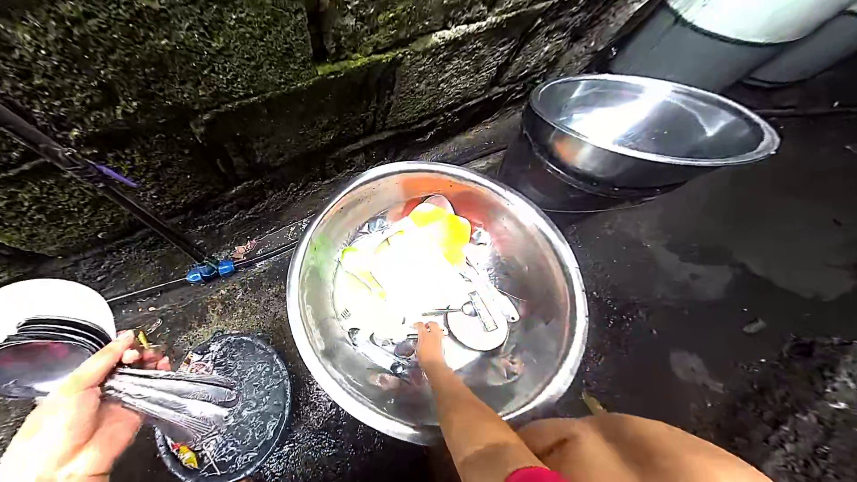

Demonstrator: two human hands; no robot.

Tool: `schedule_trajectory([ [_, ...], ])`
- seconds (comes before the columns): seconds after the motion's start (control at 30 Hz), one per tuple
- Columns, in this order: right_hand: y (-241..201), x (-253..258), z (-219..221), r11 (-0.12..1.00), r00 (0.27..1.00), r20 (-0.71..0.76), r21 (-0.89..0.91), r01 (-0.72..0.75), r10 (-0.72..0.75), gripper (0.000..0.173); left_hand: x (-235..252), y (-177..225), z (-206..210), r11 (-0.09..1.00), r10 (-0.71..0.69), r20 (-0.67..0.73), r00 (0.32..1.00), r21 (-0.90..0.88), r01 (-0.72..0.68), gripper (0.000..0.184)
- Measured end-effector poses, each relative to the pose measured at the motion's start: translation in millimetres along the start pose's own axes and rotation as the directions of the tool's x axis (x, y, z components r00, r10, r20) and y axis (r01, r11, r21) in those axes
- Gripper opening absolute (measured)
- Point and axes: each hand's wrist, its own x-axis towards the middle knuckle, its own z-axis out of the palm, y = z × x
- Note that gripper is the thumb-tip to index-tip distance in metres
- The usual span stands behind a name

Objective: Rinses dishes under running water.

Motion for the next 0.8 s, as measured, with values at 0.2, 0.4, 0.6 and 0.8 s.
schedule_trajectory([
  [0.2,-4,15,-25,0.979,0.977,0.191,-0.164,0.124,-0.092,0.031,-6,-7,3,0.999,-0.011,-0.051,0.999,0.032,0.013,0.031],
  [0.4,-1,21,-31,0.971,0.956,-0.215,0.087,0.221,-0.199,0.043,1,-13,-4,0.998,-0.029,-0.060,0.998,0.059,0.033,0.033],
  [0.6,33,0,20,0.945,0.953,0.121,-0.143,0.294,-0.279,0.080,3,-10,-4,0.999,0.001,-0.092,0.996,0.042,0.003,0.030],
  [0.8,28,-5,20,0.982,0.971,0.191,-0.092,0.163,-0.143,0.074,5,-14,-6,0.998,-0.006,-0.081,0.997,0.067,0.011,0.029],
])
